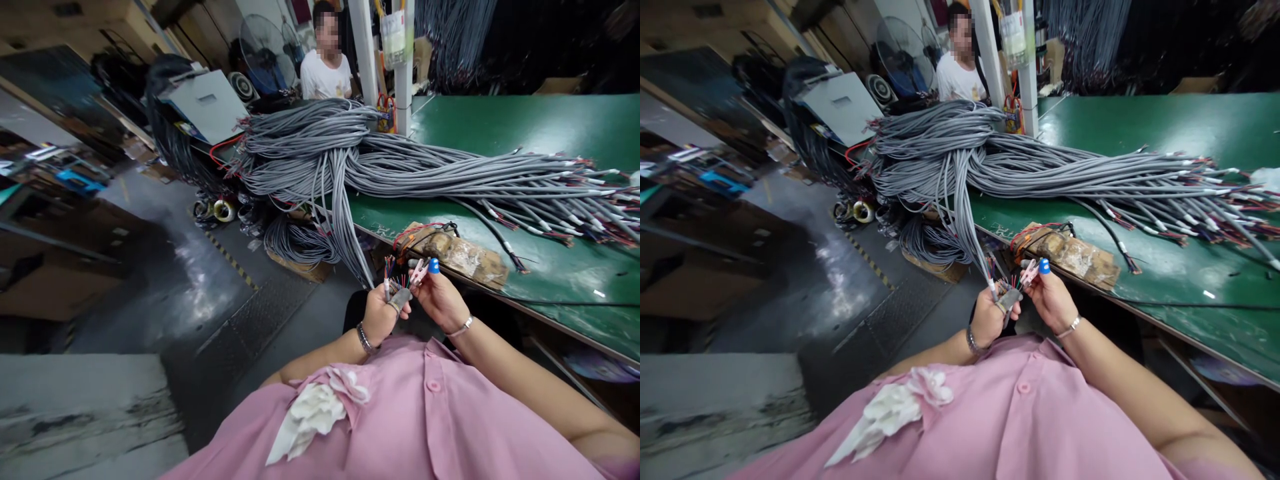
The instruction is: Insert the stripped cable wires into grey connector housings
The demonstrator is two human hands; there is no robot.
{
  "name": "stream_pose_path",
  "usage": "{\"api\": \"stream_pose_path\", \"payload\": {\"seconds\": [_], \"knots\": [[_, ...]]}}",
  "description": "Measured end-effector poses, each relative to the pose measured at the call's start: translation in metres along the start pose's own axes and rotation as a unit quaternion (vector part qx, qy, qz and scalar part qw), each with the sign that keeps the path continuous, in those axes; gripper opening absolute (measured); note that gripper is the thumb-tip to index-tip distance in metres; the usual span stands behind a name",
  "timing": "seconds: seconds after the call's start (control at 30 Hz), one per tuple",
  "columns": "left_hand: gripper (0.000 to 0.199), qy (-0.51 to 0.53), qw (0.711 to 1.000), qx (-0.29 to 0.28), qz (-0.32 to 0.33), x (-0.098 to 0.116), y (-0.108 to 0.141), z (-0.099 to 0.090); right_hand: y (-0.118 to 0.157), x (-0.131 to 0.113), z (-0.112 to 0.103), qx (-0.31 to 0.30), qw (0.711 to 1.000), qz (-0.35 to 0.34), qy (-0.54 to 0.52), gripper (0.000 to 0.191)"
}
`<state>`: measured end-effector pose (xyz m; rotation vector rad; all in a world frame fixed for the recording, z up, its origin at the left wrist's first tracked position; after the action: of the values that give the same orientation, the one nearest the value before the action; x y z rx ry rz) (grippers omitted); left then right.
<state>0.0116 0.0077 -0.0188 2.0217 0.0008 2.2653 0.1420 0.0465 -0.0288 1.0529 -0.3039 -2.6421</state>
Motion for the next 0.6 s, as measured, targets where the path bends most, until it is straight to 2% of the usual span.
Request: {"api": "stream_pose_path", "payload": {"seconds": [0.1,0.33,0.43,0.53,0.6], "knots": [[0.035,-0.011,1.000,-0.003,0.004,-0.002,0.001,-0.002,0.001,0.001,-0.001,0.009,1.000,0.006,-0.008,0.033],[0.036,-0.018,1.000,0.018,0.018,0.010,0.010,-0.009,0.005,-0.005,-0.006,-0.055,0.996,0.066,-0.012,0.050],[0.034,-0.031,0.997,0.043,0.050,0.018,0.010,-0.010,0.007,-0.010,-0.004,-0.064,0.995,0.071,0.007,0.039],[0.031,-0.064,0.993,0.058,0.085,0.021,0.007,-0.009,0.011,-0.013,-0.001,-0.066,0.997,0.038,0.029,0.026],[0.029,-0.096,0.987,0.061,0.111,0.020,0.004,-0.009,0.012,-0.012,0.000,-0.068,0.997,0.028,0.037,0.025]]}}
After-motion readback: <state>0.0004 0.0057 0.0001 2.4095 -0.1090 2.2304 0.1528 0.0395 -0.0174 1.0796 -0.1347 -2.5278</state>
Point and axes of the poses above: each hand's wrist, its own y-axis away from the middle knuckle, its own z-axis out of the palm, x = y × z, the point moved 2 cm from there along -y, towards the middle knuckle, and after that the axes turned 3 degrees about z, right-handed, at the moved point
